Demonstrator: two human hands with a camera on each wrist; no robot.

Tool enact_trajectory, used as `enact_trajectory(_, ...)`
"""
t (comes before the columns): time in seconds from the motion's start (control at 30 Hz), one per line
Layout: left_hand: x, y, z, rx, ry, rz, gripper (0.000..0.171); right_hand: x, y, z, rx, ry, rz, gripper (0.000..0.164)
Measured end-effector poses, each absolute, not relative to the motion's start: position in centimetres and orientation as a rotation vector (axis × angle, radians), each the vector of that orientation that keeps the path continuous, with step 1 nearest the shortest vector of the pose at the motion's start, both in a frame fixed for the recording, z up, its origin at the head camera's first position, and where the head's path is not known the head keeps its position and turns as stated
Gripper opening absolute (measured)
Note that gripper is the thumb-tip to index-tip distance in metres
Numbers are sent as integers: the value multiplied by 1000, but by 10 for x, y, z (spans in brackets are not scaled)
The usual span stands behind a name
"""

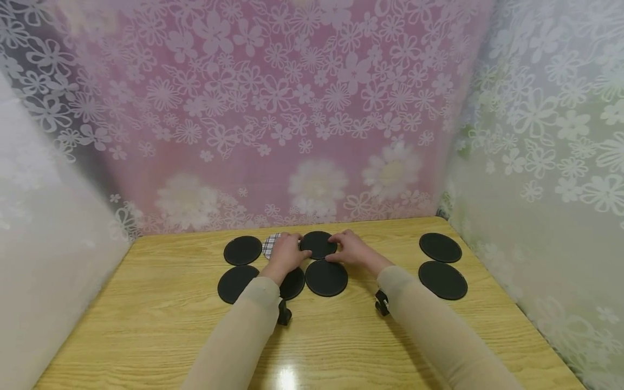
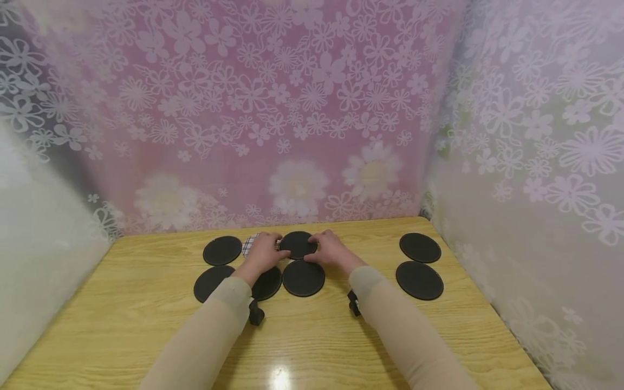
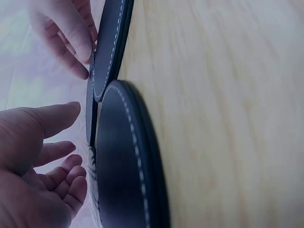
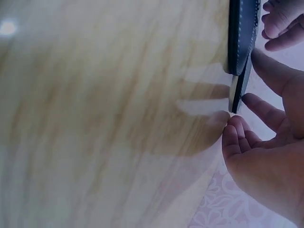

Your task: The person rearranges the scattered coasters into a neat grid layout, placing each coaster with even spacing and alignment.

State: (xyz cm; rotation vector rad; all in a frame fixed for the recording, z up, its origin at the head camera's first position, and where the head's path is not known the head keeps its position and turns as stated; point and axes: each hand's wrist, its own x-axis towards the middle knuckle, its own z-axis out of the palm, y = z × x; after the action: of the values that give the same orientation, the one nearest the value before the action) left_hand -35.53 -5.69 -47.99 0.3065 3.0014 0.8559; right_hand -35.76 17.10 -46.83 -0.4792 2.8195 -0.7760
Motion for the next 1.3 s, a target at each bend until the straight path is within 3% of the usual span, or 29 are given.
enact_trajectory(0.23, -348, -66, -469, 301, 3099, 743, 55, -358, 172, -466, -460, 2770, -747, 73)
enact_trajectory(0.5, -342, -71, -469, 343, 3123, 664, 48, -356, 171, -469, -461, 2793, -734, 71)
enact_trajectory(0.77, -335, -66, -465, 323, 3098, 706, 54, -350, 171, -469, -466, 2778, -753, 72)
enact_trajectory(1.3, -315, -41, -452, 425, 3099, 762, 62, -316, 205, -459, -512, 2924, -641, 95)
